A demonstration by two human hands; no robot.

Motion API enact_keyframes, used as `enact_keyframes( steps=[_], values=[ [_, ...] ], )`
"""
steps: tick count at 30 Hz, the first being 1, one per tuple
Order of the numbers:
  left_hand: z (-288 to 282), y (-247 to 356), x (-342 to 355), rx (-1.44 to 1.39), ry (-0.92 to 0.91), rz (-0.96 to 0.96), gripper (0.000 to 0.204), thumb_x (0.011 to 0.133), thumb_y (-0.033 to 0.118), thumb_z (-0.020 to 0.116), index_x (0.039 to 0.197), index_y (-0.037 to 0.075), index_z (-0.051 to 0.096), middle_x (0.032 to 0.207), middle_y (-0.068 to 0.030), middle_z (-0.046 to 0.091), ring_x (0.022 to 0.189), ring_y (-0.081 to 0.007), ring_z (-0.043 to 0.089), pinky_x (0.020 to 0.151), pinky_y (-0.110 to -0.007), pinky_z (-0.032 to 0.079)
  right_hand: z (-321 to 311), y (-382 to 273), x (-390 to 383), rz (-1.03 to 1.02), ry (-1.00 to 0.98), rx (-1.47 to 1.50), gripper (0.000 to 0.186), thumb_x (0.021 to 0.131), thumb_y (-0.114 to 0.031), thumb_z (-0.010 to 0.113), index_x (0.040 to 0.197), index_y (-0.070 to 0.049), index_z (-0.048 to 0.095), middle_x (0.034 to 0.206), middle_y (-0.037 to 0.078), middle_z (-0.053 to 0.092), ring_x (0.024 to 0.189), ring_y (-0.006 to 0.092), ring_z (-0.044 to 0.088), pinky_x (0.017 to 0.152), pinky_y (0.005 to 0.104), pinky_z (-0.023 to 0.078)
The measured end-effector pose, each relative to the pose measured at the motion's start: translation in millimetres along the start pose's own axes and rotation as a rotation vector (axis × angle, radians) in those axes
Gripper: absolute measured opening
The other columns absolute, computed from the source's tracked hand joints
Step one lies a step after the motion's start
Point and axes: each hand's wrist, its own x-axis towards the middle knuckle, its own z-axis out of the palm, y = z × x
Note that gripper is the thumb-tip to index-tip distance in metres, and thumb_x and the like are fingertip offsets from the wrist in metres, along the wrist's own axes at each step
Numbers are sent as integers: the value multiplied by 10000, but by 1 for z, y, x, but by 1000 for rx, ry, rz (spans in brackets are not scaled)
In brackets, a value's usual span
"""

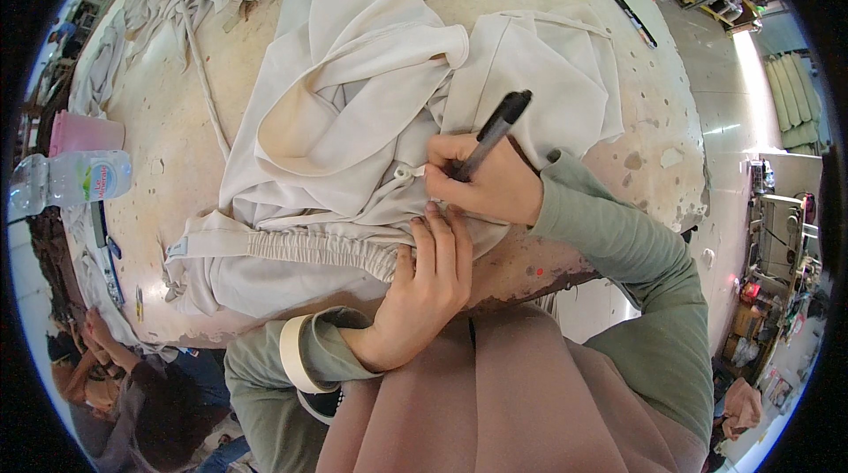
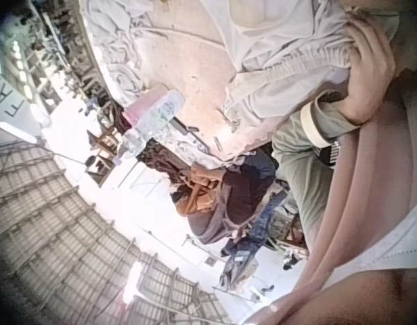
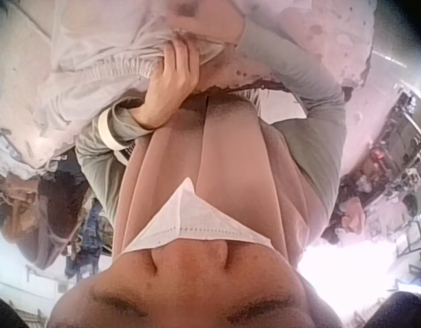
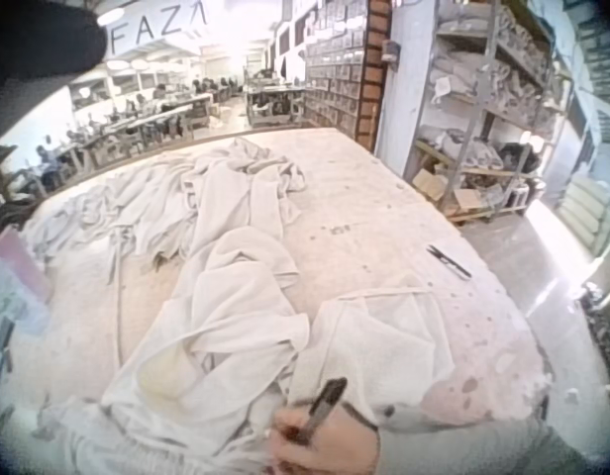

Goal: The person applies adhesive tape to a white garment on a worktable, then uses a black marker to write on the taped area. The person repeats this process on another section of the garment, handling the fabric and tape with both hands.

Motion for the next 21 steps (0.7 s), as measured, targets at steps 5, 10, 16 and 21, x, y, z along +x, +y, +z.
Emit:
enact_keyframes(
  steps=[5, 10, 16, 21],
  values=[
    [-18, -22, 5, -417, 66, -148, 322, 847, 159, 585, 1115, -17, 606, 1003, -157, 626, 874, -250, 619, 652, -270, 519, -3, 3, 2, 47, -102, 210, 179, 846, -152, 637, 762, -16, 557, 607, 82, 535, 557, 148, 495, 534, 309, 403],
    [-27, -67, 17, -548, 228, -317, 282, 826, 101, 627, 1090, 11, 583, 1011, -111, 594, 882, -287, 588, 707, -344, 497, -4, 2, 3, 64, -154, 496, 257, 867, -161, 673, 726, -7, 523, 611, -7, 442, 614, 55, 387, 541, 267, 351],
    [-36, -101, 21, -828, 96, -279, 295, 791, -30, 606, 1084, 10, 608, 994, -148, 606, 860, -301, 600, 728, -346, 496, -7, -1, 4, 41, -171, 339, 328, 849, -227, 725, 690, -20, 526, 599, -13, 445, 598, 49, 392, 525, 250, 329],
    [-50, -122, -28, -781, 340, -654, 154, 838, -31, 616, 982, -27, 668, 906, -127, 675, 818, -208, 651, 738, -274, 506, -9, -9, 5, 185, -143, 394, 325, 839, -220, 737, 656, -59, 522, 575, -53, 429, 574, 33, 392, 504, 245, 309]
  ],
)
